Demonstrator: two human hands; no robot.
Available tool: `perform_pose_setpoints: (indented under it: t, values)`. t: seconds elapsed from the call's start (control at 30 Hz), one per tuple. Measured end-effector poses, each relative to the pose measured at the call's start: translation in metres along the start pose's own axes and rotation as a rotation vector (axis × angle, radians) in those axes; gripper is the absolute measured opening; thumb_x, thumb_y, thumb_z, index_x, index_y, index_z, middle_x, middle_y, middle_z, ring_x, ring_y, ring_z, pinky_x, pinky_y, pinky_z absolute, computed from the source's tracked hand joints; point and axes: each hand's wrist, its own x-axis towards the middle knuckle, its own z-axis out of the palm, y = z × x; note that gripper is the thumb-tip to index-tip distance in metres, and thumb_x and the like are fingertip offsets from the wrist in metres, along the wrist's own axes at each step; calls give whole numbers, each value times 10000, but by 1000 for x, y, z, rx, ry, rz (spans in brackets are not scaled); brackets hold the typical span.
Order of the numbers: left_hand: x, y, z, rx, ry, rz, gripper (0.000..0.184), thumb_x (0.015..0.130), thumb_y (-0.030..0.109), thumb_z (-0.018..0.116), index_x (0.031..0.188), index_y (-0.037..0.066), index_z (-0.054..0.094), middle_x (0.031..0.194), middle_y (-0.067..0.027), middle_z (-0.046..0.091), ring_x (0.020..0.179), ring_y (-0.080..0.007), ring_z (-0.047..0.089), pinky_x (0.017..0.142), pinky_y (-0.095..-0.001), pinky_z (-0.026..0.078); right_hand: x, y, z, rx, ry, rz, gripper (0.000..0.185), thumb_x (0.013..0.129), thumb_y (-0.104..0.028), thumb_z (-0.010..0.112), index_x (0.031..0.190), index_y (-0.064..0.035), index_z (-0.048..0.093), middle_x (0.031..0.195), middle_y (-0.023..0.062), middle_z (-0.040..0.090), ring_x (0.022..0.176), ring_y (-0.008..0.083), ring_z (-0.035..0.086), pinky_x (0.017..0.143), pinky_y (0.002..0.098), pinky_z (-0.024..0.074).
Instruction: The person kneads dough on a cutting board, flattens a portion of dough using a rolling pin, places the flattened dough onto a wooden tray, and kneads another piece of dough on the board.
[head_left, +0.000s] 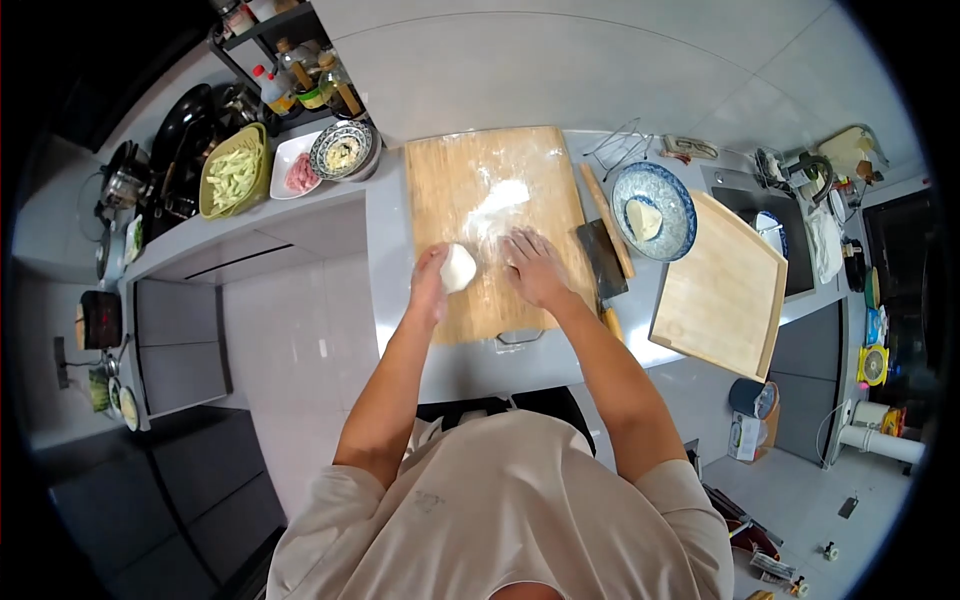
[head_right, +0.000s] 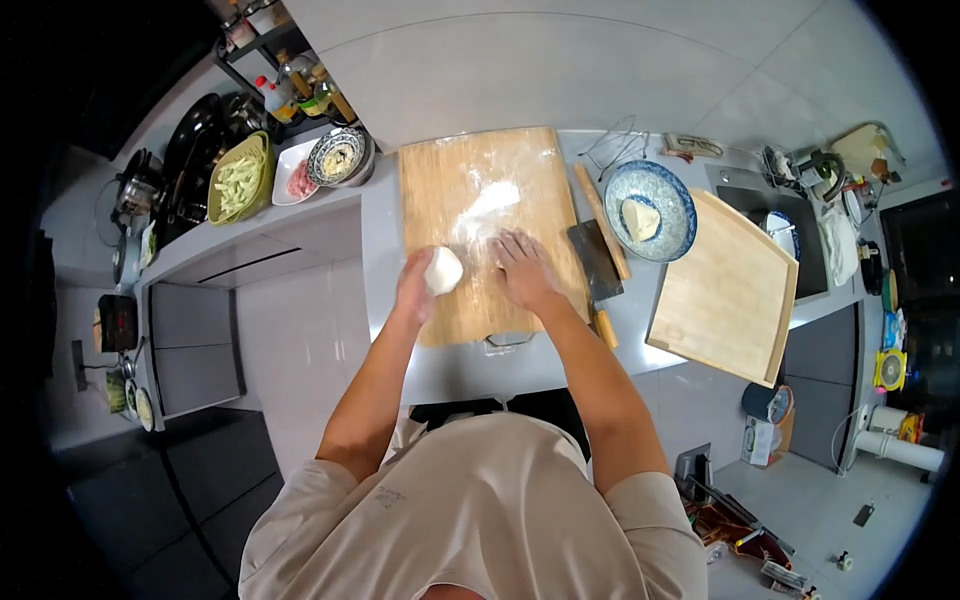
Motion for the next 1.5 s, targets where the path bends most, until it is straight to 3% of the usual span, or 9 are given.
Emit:
perform_pose_setpoints:
  t: [0.17, 0.27, 0.4, 0.57, 0.7, 0.9, 1.07, 1.23, 1.5]
  values:
    - [0, -1, 22, 45, -15, -72, 288, 1070, 319, 612, 1268, 112, 643, 1156, -55, 701, 1070, -206, 677, 933, -366, 554, 23, -43, -6, 1260, 183, 251, 467, 1118, -253, 475, 1538, -50, 511, 1563, 206, 522, 1447, 324, 502, 1229, 436, 360]
    - [30, -36, 25, -68, -50, -148, 327, 1107, 364, 521, 1281, 107, 625, 1220, -100, 680, 1111, -243, 677, 925, -434, 580, 20, -73, 43, 804, 417, 133, 474, 1109, -241, 504, 1542, -48, 497, 1574, 215, 509, 1422, 290, 530, 1211, 393, 384]
    - [12, -10, 72, 122, 10, -327, 408, 1126, 432, 466, 1225, 68, 623, 1093, -113, 669, 916, -257, 672, 834, -402, 587, 4, -92, 15, 1300, 338, 504, 510, 1073, -185, 584, 1552, -49, 473, 1450, 217, 573, 1215, 362, 647, 1068, 460, 503]
    - [64, -20, 72, 122, -25, 43, 432, 1139, 414, 449, 1204, 32, 639, 1048, -110, 650, 993, -236, 632, 921, -388, 525, 25, -51, -5, 721, 537, 634, 427, 903, -288, 807, 1208, -50, 626, 1170, 193, 714, 1057, 355, 689, 900, 421, 550]
    - [51, -25, 34, 885, 140, 786, 291, 1080, 252, 512, 1208, 36, 658, 1140, -216, 647, 1090, -415, 611, 950, -463, 498, 22, -29, -9, 274, 313, 355, 556, 860, -357, 827, 1303, -80, 636, 1336, 213, 645, 1287, 385, 584, 1056, 479, 479]
    - [15, -26, -7, 1217, 138, 976, 196, 1019, 118, 576, 1174, 47, 674, 1149, -174, 648, 1099, -391, 589, 977, -472, 488, 41, -14, 10, 180, 134, -204, 573, 906, -370, 759, 1401, -101, 655, 1547, 192, 522, 1507, 396, 393, 1239, 553, 311]
    - [13, -28, 2, 1212, 175, 989, 188, 974, 63, 606, 1150, 56, 673, 1139, -158, 654, 1091, -384, 585, 968, -477, 491, 58, -37, 42, 52, 302, 105, 599, 984, -380, 639, 1462, -20, 594, 1527, 197, 553, 1510, 393, 406, 1270, 535, 260]
    - [14, -24, -5, 1108, 145, 994, 221, 962, 82, 604, 1171, 44, 665, 1134, -168, 661, 1085, -398, 593, 969, -487, 494, 68, -45, -2, -100, 153, -125, 726, 1038, -495, 523, 1544, 23, 473, 1631, 200, 437, 1578, 395, 292, 1298, 532, 188]
    - [19, -30, -12, 917, 219, 877, 346, 934, -18, 535, 1271, 12, 609, 1156, -204, 623, 1045, -378, 609, 946, -440, 510, 83, -51, -2, -184, -131, -75, 988, 932, -627, 614, 1594, 61, 358, 1679, 245, 331, 1604, 391, 213, 1311, 539, 129]
